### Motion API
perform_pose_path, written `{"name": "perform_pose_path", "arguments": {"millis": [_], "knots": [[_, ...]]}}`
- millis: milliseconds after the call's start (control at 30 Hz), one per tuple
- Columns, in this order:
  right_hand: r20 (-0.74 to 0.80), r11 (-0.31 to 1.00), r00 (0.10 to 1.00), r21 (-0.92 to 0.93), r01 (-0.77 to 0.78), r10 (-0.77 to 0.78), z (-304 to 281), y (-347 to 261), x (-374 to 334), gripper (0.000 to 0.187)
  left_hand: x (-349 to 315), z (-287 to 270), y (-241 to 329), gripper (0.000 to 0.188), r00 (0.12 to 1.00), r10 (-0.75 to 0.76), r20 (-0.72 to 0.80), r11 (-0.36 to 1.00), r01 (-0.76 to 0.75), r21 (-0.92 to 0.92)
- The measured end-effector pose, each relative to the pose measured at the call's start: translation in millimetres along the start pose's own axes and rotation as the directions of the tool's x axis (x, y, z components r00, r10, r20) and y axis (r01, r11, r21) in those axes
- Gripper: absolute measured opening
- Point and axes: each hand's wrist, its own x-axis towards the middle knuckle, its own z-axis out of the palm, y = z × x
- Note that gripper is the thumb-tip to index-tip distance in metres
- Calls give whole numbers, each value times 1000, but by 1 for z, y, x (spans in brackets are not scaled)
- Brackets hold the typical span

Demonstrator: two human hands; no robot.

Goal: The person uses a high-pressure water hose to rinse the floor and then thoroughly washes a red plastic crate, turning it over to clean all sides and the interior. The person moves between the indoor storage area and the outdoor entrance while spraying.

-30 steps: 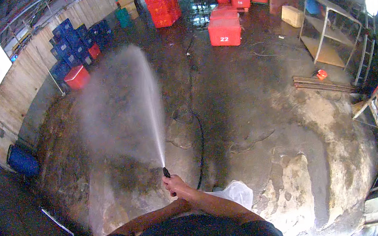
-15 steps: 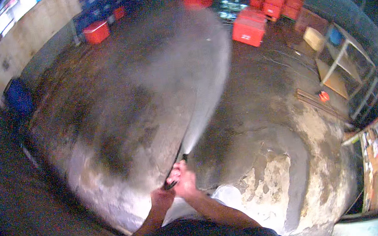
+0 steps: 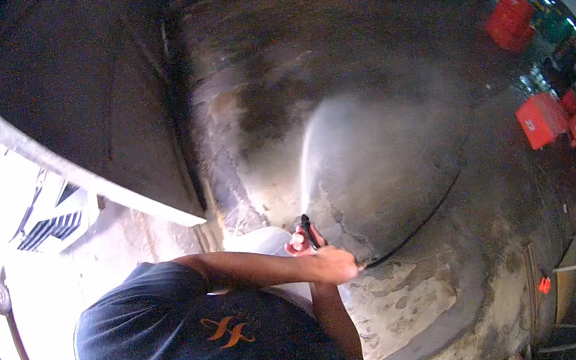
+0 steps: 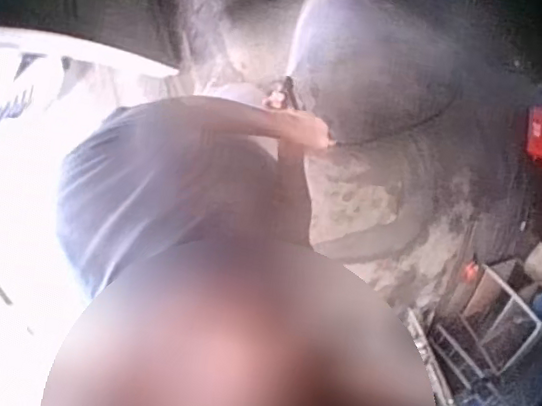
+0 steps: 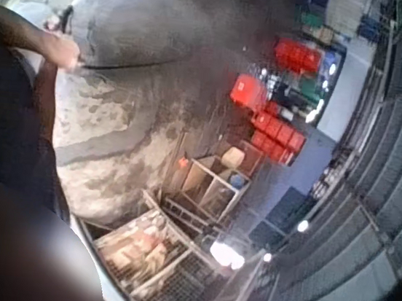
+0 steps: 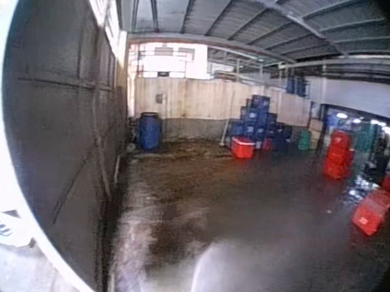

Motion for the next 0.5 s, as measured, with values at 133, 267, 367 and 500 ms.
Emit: {"name": "perform_pose_path", "arguments": {"millis": [133,267,367,500], "knots": [[-387,994,922,-108,-12,-31,-44,48,-48,38,-41,30,16,17,988,55,143,986,-77,150],[-762,891,550,-448,-69,-341,-60,111,-161,39,-111,50,-5,16,981,-25,190,988,-4,152],[-584,425,289,-780,-458,-759,-24,98,-187,39,-150,57,-4,16,983,82,164,973,-114,202],[-75,-477,726,-707,-523,-684,61,101,-126,40,-189,61,19,22,954,182,240,936,-242,254]]}}
